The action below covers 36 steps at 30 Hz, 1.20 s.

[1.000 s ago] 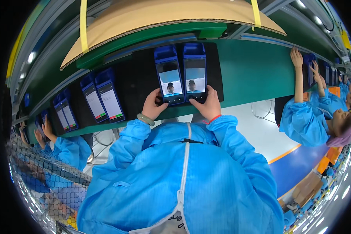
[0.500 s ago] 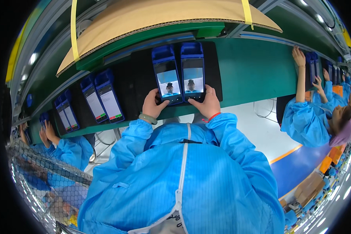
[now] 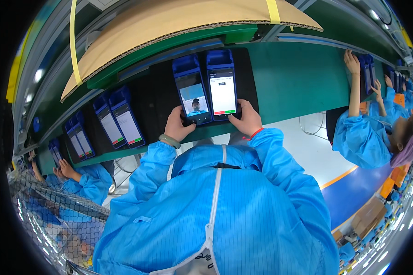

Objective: The person tests handheld payment devices on an assembly line by tapping their screens to run camera and system checks, then slides the devices along the line.

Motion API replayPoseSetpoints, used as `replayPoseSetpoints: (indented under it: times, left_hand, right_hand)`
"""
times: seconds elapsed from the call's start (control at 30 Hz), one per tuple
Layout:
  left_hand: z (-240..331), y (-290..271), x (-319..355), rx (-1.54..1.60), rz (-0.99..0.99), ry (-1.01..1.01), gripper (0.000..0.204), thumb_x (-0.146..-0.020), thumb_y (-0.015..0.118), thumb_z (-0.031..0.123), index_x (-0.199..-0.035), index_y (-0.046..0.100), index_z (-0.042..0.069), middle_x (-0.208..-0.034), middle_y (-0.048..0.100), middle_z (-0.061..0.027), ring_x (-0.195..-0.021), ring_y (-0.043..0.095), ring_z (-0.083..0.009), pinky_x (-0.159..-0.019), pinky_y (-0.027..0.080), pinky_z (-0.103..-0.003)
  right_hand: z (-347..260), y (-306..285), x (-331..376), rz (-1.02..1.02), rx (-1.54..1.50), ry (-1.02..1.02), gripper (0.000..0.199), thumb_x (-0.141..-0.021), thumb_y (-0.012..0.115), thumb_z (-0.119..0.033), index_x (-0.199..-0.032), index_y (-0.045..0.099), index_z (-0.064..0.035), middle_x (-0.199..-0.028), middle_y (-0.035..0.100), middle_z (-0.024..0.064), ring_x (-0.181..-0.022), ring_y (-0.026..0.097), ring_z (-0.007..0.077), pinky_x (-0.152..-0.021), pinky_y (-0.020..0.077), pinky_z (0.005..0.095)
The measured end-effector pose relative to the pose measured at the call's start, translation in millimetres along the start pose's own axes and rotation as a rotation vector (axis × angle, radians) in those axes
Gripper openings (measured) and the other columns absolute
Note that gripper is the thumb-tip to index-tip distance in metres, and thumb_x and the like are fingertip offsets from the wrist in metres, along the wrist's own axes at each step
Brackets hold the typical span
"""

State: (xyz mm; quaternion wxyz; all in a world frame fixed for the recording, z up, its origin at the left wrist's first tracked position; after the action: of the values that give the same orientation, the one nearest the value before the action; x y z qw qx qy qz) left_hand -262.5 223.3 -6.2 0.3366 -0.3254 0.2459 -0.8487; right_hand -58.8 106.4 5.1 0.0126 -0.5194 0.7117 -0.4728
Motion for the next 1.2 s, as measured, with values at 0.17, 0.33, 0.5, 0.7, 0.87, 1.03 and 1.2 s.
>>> replayPoseSetpoints:
  times: [0.17,0.33,0.5,0.7,0.87,1.03,1.2]
  left_hand:
    - [-0.7,2.3,-4.3,0.03,-0.022,-0.094,0.065,-0.063,0.068,0.024,-0.115,0.04,-0.002,-0.102,0.049,-0.0169,-0.092,0.048,-0.0283,-0.078,0.043,-0.036]
    - [1.8,4.7,-6.2,0.024,0.004,-0.156,0.062,-0.064,0.068,0.028,-0.112,0.042,-0.001,-0.102,0.049,-0.0167,-0.092,0.048,-0.0285,-0.077,0.043,-0.037]
    - [11.3,3.6,-5.0,-0.096,0.097,-0.171,0.058,-0.063,0.071,0.036,-0.103,0.046,0.002,-0.098,0.05,-0.0149,-0.09,0.049,-0.0282,-0.074,0.044,-0.038]
    - [13.2,2.3,-3.9,-0.167,0.156,-0.171,0.059,-0.062,0.071,0.038,-0.103,0.046,0.002,-0.097,0.05,-0.0143,-0.088,0.049,-0.0278,-0.07,0.046,-0.038]
    - [12.5,1.7,-5.3,-0.154,0.131,-0.127,0.06,-0.062,0.07,0.037,-0.104,0.045,0.002,-0.097,0.05,-0.0148,-0.089,0.049,-0.0281,-0.07,0.046,-0.038]
    - [8.9,1.2,-8.3,-0.113,0.081,-0.091,0.061,-0.062,0.07,0.035,-0.106,0.044,0.001,-0.098,0.05,-0.0157,-0.09,0.05,-0.0291,-0.073,0.045,-0.038]
    - [0.0,6.3,-12.0,0.002,-0.003,-0.081,0.064,-0.062,0.07,0.033,-0.109,0.043,0.0,-0.102,0.05,-0.0184,-0.092,0.05,-0.031,-0.076,0.044,-0.04]
  right_hand:
    - [11.7,1.4,-9.2,-0.079,-0.176,-0.019,0.049,-0.072,0.063,-0.017,-0.114,0.045,0.0007,-0.081,0.053,0.0091,-0.067,0.051,0.0165,-0.062,0.0446,0.0254]
    - [13.9,1.2,-11.8,-0.112,-0.274,-0.037,0.041,-0.072,0.064,-0.016,-0.107,0.049,0.0002,-0.073,0.05,0.0058,-0.062,0.048,0.0134,-0.057,0.042,0.0239]
    - [12.0,1.4,-10.9,-0.117,-0.275,-0.032,0.04,-0.072,0.064,-0.018,-0.105,0.05,0.0003,-0.072,0.05,0.0055,-0.061,0.048,0.0133,-0.056,0.0415,0.0235]
    - [8.8,-1.1,-10.0,-0.08,-0.198,-0.031,0.04,-0.073,0.065,-0.021,-0.104,0.051,0.0003,-0.072,0.052,0.007,-0.061,0.049,0.0149,-0.056,0.0425,0.0241]
    - [11.1,-0.3,-13.8,-0.042,-0.165,-0.047,0.039,-0.074,0.065,-0.022,-0.103,0.052,0.0006,-0.07,0.054,0.0084,-0.06,0.05,0.0162,-0.056,0.0431,0.0251]
    - [11.6,-2.0,-14.4,-0.037,-0.183,-0.031,0.038,-0.074,0.065,-0.021,-0.103,0.052,0.0013,-0.068,0.055,0.0089,-0.059,0.051,0.0162,-0.056,0.0432,0.0252]
    - [11.3,-2.1,-15.6,-0.044,-0.171,-0.023,0.039,-0.074,0.064,-0.02,-0.103,0.052,0.0018,-0.068,0.055,0.0091,-0.059,0.051,0.0161,-0.056,0.0431,0.0252]
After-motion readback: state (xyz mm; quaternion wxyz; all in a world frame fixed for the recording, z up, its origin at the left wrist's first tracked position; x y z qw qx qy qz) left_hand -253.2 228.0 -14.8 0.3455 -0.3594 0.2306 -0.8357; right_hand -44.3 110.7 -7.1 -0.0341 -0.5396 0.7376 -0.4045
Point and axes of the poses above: each hand's wrist, its own x-axis away from the middle knuckle, its own y-axis out of the palm, z = x × y, the point moved 8 cm from there along -x, towards the middle knuckle
